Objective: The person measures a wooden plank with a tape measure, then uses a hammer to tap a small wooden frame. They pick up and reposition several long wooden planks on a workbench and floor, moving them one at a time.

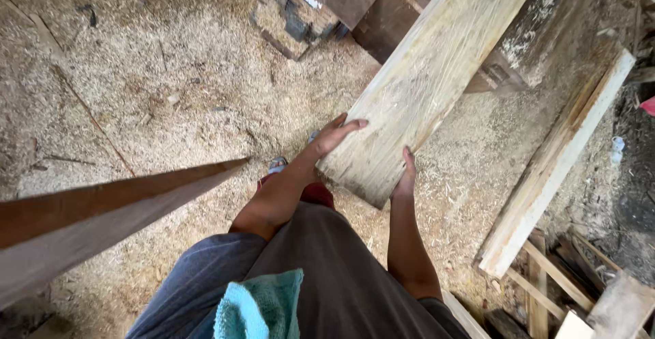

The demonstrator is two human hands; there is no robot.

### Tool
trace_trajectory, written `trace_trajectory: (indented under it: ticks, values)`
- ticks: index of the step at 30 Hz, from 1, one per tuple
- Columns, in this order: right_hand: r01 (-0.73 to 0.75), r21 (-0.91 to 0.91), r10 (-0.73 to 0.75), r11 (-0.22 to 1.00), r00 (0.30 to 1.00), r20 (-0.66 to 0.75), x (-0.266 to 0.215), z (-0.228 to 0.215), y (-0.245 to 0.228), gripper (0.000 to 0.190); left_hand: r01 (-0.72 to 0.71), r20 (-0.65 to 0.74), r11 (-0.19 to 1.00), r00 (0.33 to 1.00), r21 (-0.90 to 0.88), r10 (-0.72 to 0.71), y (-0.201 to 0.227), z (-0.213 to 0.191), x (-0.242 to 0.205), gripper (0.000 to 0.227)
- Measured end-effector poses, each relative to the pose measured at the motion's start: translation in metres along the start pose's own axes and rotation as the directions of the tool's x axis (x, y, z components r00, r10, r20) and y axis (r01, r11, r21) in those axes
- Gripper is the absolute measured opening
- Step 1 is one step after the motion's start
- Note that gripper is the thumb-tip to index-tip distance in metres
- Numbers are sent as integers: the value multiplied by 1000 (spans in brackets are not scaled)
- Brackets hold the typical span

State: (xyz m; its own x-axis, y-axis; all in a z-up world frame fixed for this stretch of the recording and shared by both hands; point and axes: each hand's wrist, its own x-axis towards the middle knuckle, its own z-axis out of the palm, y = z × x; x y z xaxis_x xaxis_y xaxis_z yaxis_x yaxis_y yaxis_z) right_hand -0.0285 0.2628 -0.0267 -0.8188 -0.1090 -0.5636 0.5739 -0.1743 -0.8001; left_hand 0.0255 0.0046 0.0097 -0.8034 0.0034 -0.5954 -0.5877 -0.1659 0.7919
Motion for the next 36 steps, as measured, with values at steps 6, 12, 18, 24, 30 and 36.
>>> trace_trajectory:
  ticks: [6,12,18,24,30,36]
  values:
    - [27,-179,-42,983,996,-79,-16,9,-6,80,-59,-2,997,998,-40,59,-1,-3,-9,134]
    - [-97,98,94,990,995,42,-37,14,3,74,-44,3,999,999,12,44,-25,-3,-7,118]
    - [-166,171,141,971,979,147,-21,5,13,78,29,-25,1000,999,9,-29,-44,-4,17,105]
    - [-223,175,208,959,973,102,10,-3,44,79,44,-55,998,997,-48,-47,-60,-11,40,110]
    - [-347,189,344,919,938,50,-2,-31,60,83,169,-39,985,985,-13,-170,-64,-4,21,112]
    - [-305,143,284,941,947,152,12,-17,41,93,167,-37,984,986,66,-165,-30,-12,23,112]
